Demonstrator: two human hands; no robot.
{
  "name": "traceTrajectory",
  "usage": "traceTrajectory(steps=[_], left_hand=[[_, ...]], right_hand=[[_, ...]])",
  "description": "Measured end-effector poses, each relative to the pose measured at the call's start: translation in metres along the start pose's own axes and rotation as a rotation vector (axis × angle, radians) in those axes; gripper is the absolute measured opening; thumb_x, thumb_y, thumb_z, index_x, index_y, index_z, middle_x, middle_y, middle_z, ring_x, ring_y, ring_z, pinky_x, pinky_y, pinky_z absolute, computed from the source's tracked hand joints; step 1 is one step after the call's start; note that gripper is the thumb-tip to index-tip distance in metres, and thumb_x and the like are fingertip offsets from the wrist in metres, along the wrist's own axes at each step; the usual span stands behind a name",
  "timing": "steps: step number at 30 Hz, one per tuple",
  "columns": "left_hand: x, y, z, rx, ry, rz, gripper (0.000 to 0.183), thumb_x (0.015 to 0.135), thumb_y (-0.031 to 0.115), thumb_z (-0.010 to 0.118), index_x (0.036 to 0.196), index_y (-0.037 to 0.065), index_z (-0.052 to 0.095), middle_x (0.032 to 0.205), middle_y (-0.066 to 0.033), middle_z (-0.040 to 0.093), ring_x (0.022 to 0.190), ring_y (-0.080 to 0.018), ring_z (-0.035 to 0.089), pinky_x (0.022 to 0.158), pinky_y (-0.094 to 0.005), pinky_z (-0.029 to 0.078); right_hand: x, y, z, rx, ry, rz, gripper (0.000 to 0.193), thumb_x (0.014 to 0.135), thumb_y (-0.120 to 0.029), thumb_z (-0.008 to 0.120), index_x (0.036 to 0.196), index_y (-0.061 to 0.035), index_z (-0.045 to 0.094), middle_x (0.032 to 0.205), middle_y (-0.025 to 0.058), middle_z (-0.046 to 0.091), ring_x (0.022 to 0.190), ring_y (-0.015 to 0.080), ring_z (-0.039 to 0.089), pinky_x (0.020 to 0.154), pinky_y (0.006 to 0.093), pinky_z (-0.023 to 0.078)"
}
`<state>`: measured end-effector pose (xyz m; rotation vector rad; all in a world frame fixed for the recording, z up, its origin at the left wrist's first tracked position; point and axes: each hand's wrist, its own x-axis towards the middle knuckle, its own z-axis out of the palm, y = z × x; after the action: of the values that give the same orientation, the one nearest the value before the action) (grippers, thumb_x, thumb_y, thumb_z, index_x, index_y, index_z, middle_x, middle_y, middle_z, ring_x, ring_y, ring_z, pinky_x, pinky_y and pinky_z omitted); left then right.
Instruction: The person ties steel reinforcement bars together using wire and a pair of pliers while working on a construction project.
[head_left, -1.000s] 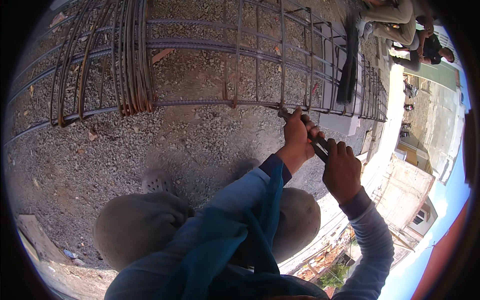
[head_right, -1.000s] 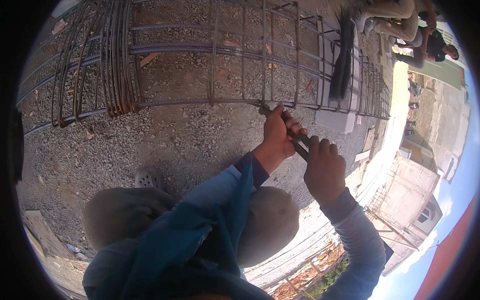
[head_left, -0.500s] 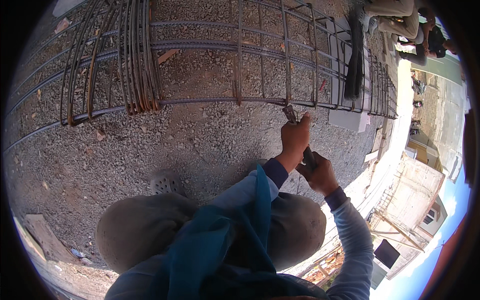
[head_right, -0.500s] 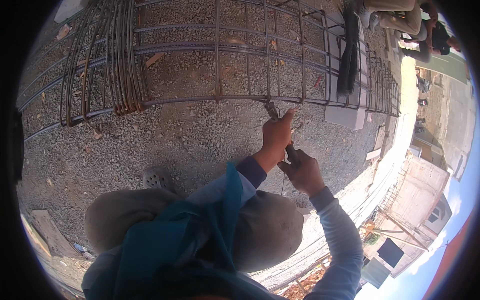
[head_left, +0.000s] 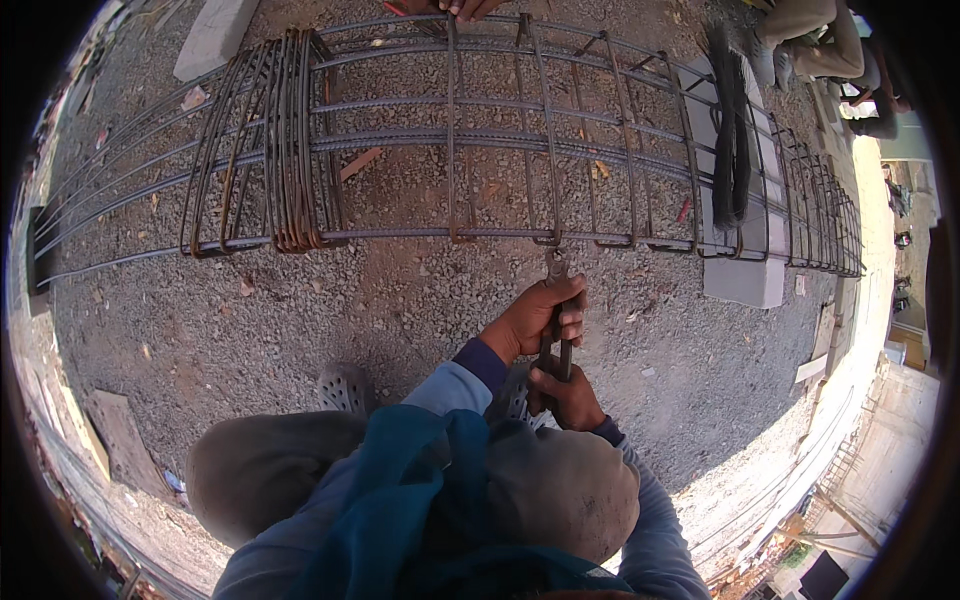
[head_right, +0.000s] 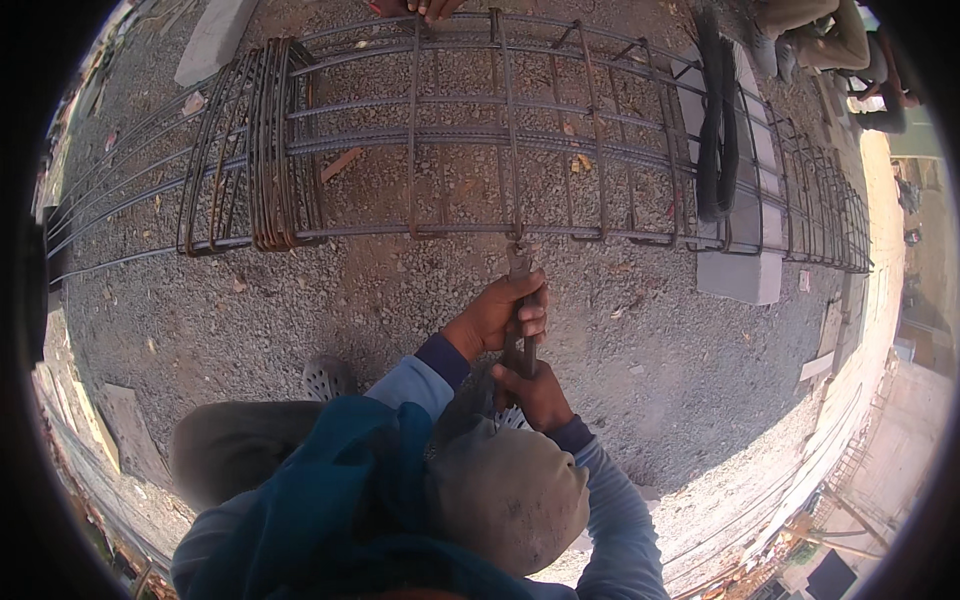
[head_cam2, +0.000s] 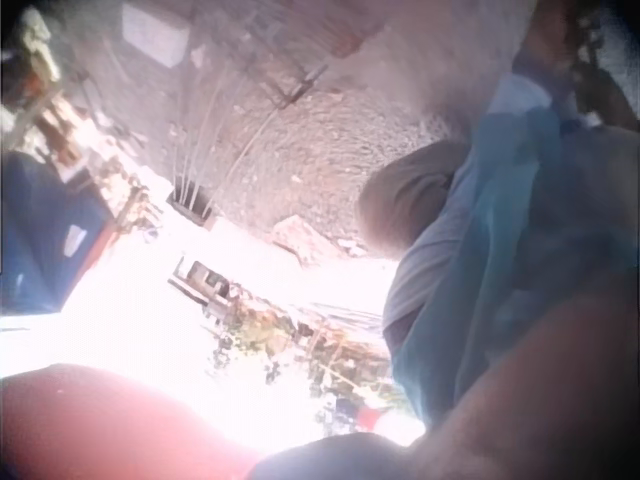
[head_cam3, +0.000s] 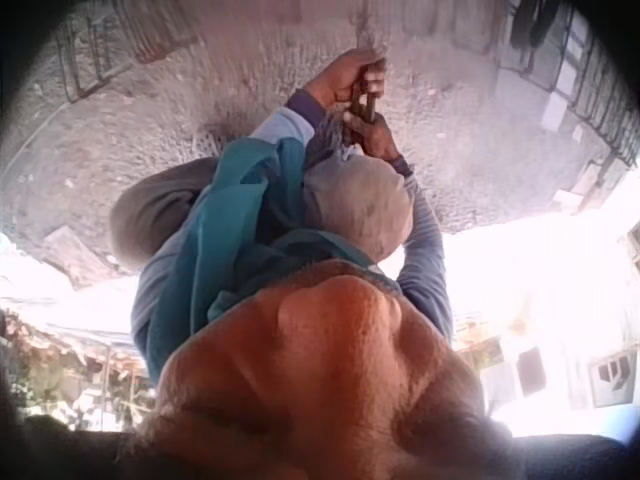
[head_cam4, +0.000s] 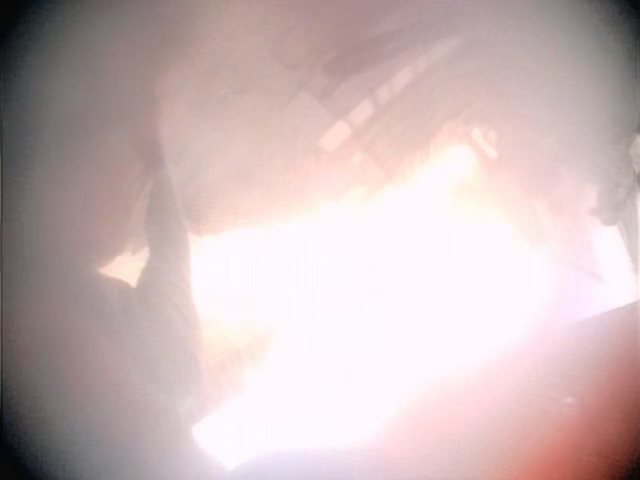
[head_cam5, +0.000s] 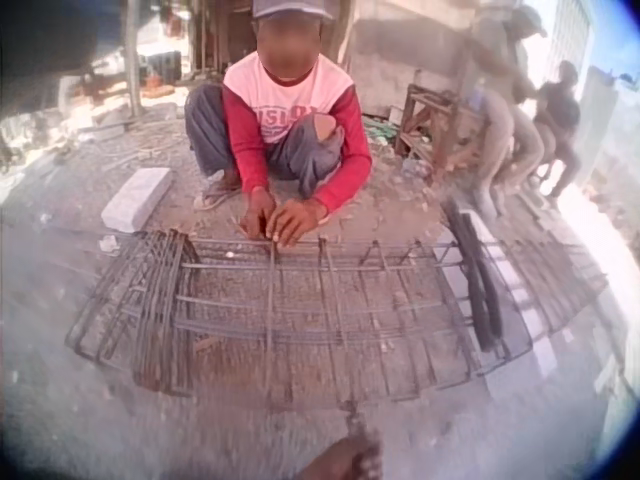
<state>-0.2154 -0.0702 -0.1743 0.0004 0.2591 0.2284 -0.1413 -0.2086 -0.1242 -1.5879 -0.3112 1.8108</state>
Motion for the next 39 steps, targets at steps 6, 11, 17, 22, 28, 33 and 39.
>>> traceTrajectory(steps=[6, 11, 17, 22, 28, 33, 39], left_hand=[[0.004, -0.005, 0.027, 0.074, 0.192, 0.071, 0.04, 0.092, 0.04, 0.059, 0.066, 0.013, 0.045, 0.05, 0.0066, 0.032, 0.041, -0.0082, 0.036, 0.046, -0.0306, 0.039], [0.001, -0.003, 0.028, 0.257, 0.424, 0.084, 0.038, 0.09, 0.042, 0.06, 0.072, 0.011, 0.048, 0.053, 0.0038, 0.04, 0.043, -0.0088, 0.041, 0.043, -0.0275, 0.038], [0.021, -0.037, 0.054, 0.047, 0.434, 0.383, 0.029, 0.093, 0.036, 0.052, 0.097, 0.007, 0.054, 0.075, -0.0072, 0.058, 0.062, -0.0185, 0.058, 0.059, -0.0351, 0.05], [0.023, -0.035, 0.039, 0.008, 0.277, 0.178, 0.025, 0.095, 0.022, 0.05, 0.107, 0.003, 0.057, 0.085, -0.0085, 0.061, 0.076, -0.0202, 0.061, 0.072, -0.0365, 0.051], [0.023, -0.046, 0.057, 0.729, 0.314, 0.239, 0.028, 0.095, 0.019, 0.05, 0.116, 0.001, 0.054, 0.094, -0.0094, 0.062, 0.087, -0.0194, 0.062, 0.076, -0.0346, 0.049], [0.013, -0.036, 0.067, 1.512, 0.555, 0.789, 0.022, 0.092, 0.015, 0.051, 0.106, 0.001, 0.059, 0.091, -0.018, 0.063, 0.083, -0.0361, 0.062, 0.07, -0.04, 0.049], [0.0, -0.004, 0.056, 1.478, 0.63, 0.928, 0.012, 0.089, 0.009, 0.051, 0.089, -0.001, 0.059, 0.074, -0.0154, 0.062, 0.065, -0.0317, 0.062, 0.059, -0.0408, 0.047]], right_hand=[[-0.001, -0.016, -0.005, 0.334, -0.016, 0.197, 0.022, 0.085, -0.024, 0.066, 0.081, -0.0041, 0.057, 0.062, 0.0026, 0.052, 0.052, 0.0125, 0.05, 0.048, 0.0264, 0.04], [0.02, -0.004, -0.009, 0.29, -0.126, 0.274, 0.019, 0.081, -0.017, 0.069, 0.079, -0.0055, 0.054, 0.06, 0.004, 0.05, 0.047, 0.0137, 0.048, 0.042, 0.0294, 0.038], [0.007, 0.011, -0.056, 0.489, -0.336, 0.125, 0.033, 0.088, -0.036, 0.061, 0.085, -0.0034, 0.053, 0.063, 0.0073, 0.051, 0.052, 0.0212, 0.052, 0.048, 0.032, 0.042], [-0.018, 0.008, -0.054, 0.372, -0.131, -0.129, 0.046, 0.093, -0.042, 0.052, 0.103, 0.003, 0.056, 0.066, 0.0106, 0.055, 0.056, 0.0234, 0.058, 0.05, 0.032, 0.044], [-0.012, -0.02, -0.044, -0.107, 0.391, -0.253, 0.036, 0.094, -0.032, 0.053, 0.094, 0.003, 0.061, 0.066, 0.0069, 0.059, 0.06, 0.0163, 0.058, 0.051, 0.0292, 0.043], [0.005, -0.054, -0.038, -0.593, 0.664, -0.419, 0.033, 0.093, -0.028, 0.054, 0.098, 0.0041, 0.06, 0.078, 0.0143, 0.066, 0.073, 0.026, 0.067, 0.061, 0.0344, 0.048], [0.005, -0.095, -0.037, -0.731, 0.645, -0.432, 0.03, 0.092, -0.026, 0.056, 0.107, 0.0005, 0.059, 0.071, 0.0119, 0.062, 0.064, 0.0223, 0.06, 0.06, 0.0345, 0.046]])
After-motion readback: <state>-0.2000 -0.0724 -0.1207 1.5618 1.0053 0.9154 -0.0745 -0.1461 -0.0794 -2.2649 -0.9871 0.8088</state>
